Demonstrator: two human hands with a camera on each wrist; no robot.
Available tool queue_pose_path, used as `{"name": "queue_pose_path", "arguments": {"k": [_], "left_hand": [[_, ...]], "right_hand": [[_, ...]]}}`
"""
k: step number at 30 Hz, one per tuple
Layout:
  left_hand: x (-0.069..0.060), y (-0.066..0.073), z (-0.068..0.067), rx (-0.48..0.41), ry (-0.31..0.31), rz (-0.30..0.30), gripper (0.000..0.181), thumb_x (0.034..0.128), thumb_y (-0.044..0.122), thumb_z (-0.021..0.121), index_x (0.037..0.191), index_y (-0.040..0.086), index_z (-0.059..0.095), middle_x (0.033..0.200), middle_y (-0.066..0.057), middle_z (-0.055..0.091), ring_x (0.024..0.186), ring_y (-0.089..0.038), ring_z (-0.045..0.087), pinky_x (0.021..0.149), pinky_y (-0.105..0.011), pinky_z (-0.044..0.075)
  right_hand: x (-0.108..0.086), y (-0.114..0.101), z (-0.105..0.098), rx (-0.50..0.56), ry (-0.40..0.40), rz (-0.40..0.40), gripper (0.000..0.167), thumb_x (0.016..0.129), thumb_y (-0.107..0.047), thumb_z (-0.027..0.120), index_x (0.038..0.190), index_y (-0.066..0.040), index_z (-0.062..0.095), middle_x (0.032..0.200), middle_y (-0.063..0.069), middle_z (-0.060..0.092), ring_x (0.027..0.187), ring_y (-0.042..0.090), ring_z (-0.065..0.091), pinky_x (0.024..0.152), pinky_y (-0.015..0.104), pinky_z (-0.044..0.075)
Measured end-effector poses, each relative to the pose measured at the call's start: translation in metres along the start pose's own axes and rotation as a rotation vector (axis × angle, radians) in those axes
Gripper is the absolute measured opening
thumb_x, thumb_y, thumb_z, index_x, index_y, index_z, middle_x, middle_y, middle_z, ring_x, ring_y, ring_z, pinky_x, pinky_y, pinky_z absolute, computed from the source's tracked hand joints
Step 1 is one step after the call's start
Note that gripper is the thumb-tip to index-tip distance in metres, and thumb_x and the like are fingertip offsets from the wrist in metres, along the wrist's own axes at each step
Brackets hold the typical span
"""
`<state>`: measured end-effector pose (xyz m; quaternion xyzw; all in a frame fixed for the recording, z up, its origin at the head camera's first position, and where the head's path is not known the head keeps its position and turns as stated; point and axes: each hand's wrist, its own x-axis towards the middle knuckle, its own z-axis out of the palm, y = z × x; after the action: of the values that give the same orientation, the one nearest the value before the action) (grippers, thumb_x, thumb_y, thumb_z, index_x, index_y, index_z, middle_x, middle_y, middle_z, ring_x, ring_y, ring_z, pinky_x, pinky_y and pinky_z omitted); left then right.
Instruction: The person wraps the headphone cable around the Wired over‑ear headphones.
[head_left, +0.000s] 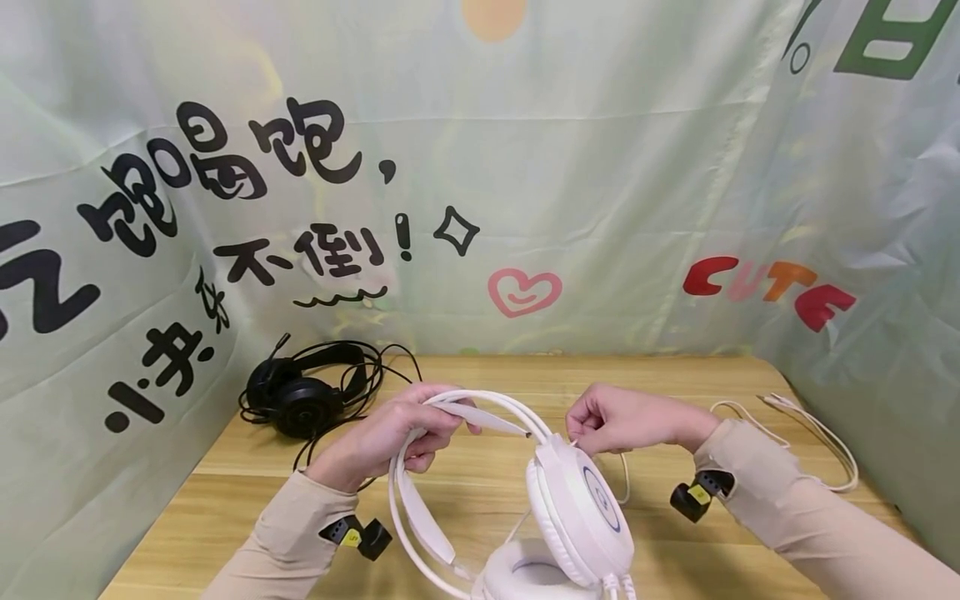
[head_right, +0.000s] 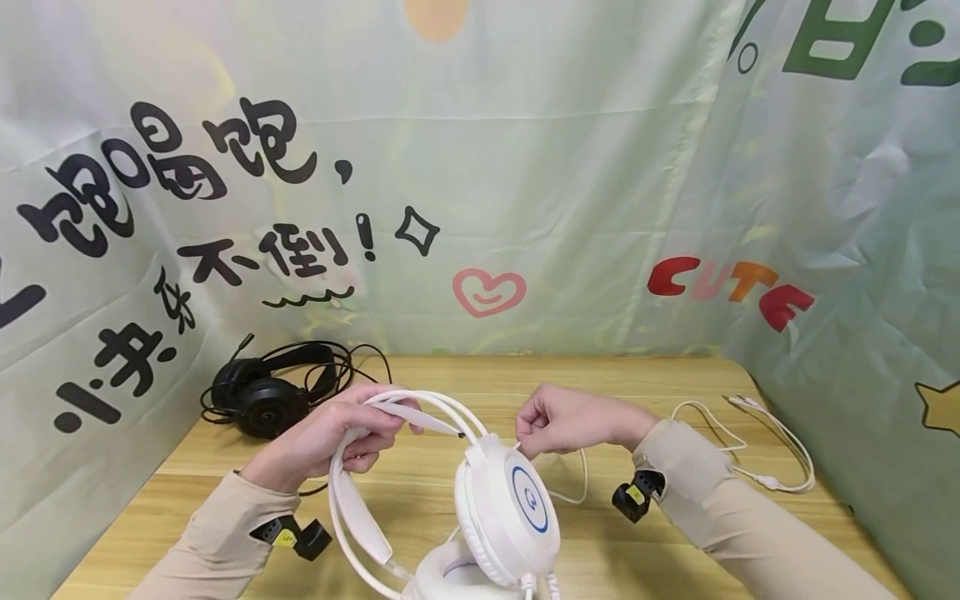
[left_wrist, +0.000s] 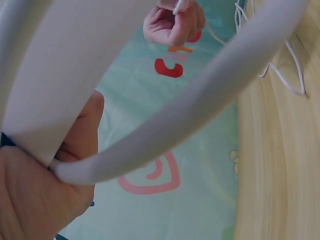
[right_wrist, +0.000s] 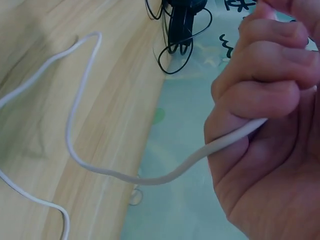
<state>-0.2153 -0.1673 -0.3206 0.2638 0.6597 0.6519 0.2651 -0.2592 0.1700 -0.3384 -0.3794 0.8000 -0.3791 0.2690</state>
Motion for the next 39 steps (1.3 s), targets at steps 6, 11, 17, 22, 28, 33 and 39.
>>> {"name": "queue_pose_path", "arguments": {"k": [6, 11, 17, 22, 28, 33, 39], "left_hand": [[-0.002, -0.001, -0.002, 0.033, -0.005, -0.024, 0.032, 0.1013, 0.009, 0.052, 0.116, -0.019, 0.057, 0.056, 0.009, 0.035, 0.045, -0.005, 0.029, 0.041, -0.021, 0.028], [-0.003, -0.002, -0.004, 0.088, -0.014, -0.063, 0.031, 0.1038, 0.010, 0.050, 0.117, -0.017, 0.059, 0.055, 0.007, 0.033, 0.044, -0.007, 0.029, 0.042, -0.022, 0.029], [-0.004, -0.002, -0.007, 0.154, 0.005, -0.071, 0.031, 0.1046, 0.011, 0.050, 0.118, -0.015, 0.062, 0.055, 0.005, 0.031, 0.044, -0.008, 0.031, 0.043, -0.023, 0.031], [-0.003, -0.002, -0.012, 0.208, 0.021, -0.093, 0.031, 0.1058, 0.013, 0.050, 0.119, -0.011, 0.065, 0.056, 0.004, 0.030, 0.045, -0.008, 0.030, 0.044, -0.023, 0.032], [-0.001, -0.002, -0.016, 0.268, 0.044, -0.126, 0.029, 0.1066, 0.015, 0.051, 0.119, -0.004, 0.069, 0.057, 0.006, 0.030, 0.047, -0.009, 0.028, 0.045, -0.024, 0.032], [0.001, -0.001, -0.018, 0.310, 0.080, -0.150, 0.029, 0.1064, 0.016, 0.052, 0.120, -0.003, 0.069, 0.057, 0.005, 0.030, 0.048, -0.011, 0.028, 0.045, -0.024, 0.031], [0.005, 0.002, -0.020, 0.378, 0.126, -0.150, 0.030, 0.1058, 0.015, 0.052, 0.123, -0.002, 0.068, 0.057, 0.005, 0.030, 0.049, -0.011, 0.029, 0.046, -0.024, 0.033]], "right_hand": [[0.000, -0.004, -0.005, -0.041, 0.057, 0.008, 0.029, 0.094, -0.011, 0.069, 0.071, -0.002, 0.054, 0.057, -0.015, 0.040, 0.049, -0.002, 0.033, 0.048, 0.017, 0.027], [-0.004, -0.006, -0.015, -0.033, 0.121, -0.002, 0.039, 0.095, -0.012, 0.071, 0.068, 0.003, 0.049, 0.054, -0.014, 0.037, 0.048, -0.002, 0.032, 0.049, 0.018, 0.026], [-0.007, -0.008, -0.023, -0.024, 0.142, 0.003, 0.042, 0.096, -0.014, 0.073, 0.067, 0.003, 0.048, 0.052, -0.013, 0.037, 0.046, -0.001, 0.033, 0.047, 0.019, 0.028], [-0.007, -0.013, -0.027, -0.029, 0.141, 0.014, 0.045, 0.097, -0.016, 0.074, 0.065, 0.004, 0.049, 0.051, -0.013, 0.035, 0.044, -0.001, 0.031, 0.046, 0.019, 0.027], [-0.008, -0.019, -0.032, -0.015, 0.144, 0.054, 0.054, 0.099, -0.021, 0.075, 0.065, 0.006, 0.043, 0.049, -0.012, 0.033, 0.043, 0.000, 0.027, 0.045, 0.020, 0.024], [-0.010, -0.024, -0.037, 0.014, 0.157, 0.092, 0.058, 0.099, -0.022, 0.076, 0.067, 0.006, 0.037, 0.050, -0.010, 0.030, 0.043, 0.003, 0.023, 0.045, 0.022, 0.020], [-0.012, -0.035, -0.043, 0.031, 0.177, 0.135, 0.054, 0.102, -0.024, 0.072, 0.071, 0.008, 0.041, 0.050, -0.009, 0.031, 0.044, 0.005, 0.024, 0.046, 0.023, 0.021]]}}
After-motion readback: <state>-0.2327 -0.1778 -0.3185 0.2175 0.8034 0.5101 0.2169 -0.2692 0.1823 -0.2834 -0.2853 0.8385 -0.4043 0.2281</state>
